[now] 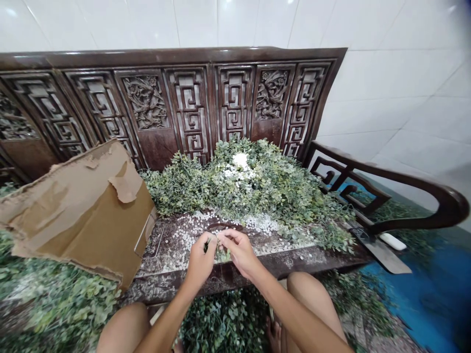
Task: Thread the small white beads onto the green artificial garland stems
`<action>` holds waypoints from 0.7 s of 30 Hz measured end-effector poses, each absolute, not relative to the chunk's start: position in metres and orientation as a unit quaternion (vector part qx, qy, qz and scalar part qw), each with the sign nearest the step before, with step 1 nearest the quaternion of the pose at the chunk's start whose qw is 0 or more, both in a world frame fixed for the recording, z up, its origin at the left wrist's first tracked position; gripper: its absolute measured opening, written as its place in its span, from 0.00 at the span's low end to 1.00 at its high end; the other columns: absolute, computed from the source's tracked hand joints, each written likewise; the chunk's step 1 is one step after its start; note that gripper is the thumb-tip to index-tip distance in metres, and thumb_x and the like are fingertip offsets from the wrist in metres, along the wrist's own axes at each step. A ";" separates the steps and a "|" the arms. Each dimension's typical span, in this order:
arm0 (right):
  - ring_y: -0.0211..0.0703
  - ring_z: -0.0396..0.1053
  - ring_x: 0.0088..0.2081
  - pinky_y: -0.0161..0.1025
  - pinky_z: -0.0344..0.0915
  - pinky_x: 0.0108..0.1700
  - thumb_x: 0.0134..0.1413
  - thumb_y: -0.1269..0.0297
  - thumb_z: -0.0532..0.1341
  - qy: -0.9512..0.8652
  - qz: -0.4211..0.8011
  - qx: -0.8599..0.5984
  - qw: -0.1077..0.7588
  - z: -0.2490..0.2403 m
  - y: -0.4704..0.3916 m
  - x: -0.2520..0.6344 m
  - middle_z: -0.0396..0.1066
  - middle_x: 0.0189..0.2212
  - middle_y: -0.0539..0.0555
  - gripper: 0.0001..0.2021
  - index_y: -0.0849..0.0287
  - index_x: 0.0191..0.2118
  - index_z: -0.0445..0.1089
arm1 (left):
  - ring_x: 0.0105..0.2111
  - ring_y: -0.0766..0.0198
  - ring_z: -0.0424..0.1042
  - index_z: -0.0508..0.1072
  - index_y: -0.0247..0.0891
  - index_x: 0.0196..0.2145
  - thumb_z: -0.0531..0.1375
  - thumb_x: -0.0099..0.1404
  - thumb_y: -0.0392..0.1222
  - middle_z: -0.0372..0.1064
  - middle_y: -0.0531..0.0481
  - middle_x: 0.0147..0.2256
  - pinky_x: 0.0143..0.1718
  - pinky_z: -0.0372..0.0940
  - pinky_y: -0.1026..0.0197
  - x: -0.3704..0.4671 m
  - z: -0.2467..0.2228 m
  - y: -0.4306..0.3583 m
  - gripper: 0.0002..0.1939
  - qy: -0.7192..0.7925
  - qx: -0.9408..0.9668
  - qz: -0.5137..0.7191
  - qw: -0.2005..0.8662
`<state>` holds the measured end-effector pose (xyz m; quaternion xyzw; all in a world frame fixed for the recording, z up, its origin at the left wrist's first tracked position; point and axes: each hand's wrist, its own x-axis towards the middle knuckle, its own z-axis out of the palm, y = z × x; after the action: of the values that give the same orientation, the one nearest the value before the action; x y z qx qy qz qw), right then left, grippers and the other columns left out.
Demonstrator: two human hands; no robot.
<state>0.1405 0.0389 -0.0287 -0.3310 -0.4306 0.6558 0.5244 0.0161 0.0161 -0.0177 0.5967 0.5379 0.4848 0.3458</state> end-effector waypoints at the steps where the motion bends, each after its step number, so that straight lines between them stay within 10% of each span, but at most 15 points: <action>1: 0.36 0.64 0.27 0.35 0.62 0.33 0.47 0.57 0.68 -0.442 0.646 -0.336 0.524 -0.028 0.042 0.143 0.70 0.26 0.50 0.11 0.59 0.31 0.75 | 0.28 0.64 0.63 0.66 0.39 0.25 0.52 0.66 0.47 0.62 0.55 0.24 0.33 0.58 0.64 0.015 -0.018 0.017 0.14 0.534 0.595 0.482 0.358; 6: 0.44 0.68 0.33 0.40 0.66 0.39 0.57 0.56 0.58 -0.590 0.457 -0.456 0.485 -0.034 0.055 0.165 0.71 0.30 0.54 0.12 0.59 0.34 0.74 | 0.31 0.63 0.65 0.69 0.39 0.33 0.56 0.62 0.48 0.66 0.52 0.31 0.33 0.61 0.64 0.006 -0.026 0.020 0.10 0.548 0.478 0.508 0.461; 14: 0.49 0.71 0.41 0.38 0.62 0.41 0.52 0.64 0.62 -0.785 0.240 -0.562 0.099 -0.057 0.040 0.162 0.68 0.42 0.58 0.12 0.56 0.44 0.72 | 0.30 0.67 0.65 0.64 0.41 0.40 0.61 0.52 0.37 0.64 0.55 0.32 0.31 0.63 0.66 -0.001 -0.031 0.024 0.16 0.516 0.426 0.526 0.525; 21: 0.48 0.73 0.38 0.37 0.61 0.38 0.53 0.75 0.56 -0.820 0.228 -0.520 0.077 -0.060 0.042 0.147 0.72 0.39 0.62 0.12 0.62 0.42 0.72 | 0.31 0.65 0.68 0.68 0.38 0.38 0.68 0.49 0.42 0.70 0.53 0.31 0.33 0.62 0.64 0.000 -0.030 0.026 0.19 0.522 0.426 0.524 0.521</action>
<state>0.1468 0.0416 -0.0603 -0.5195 -0.8199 0.2275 0.0775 0.0003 0.0264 -0.0296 0.4264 0.5217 0.5238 0.5212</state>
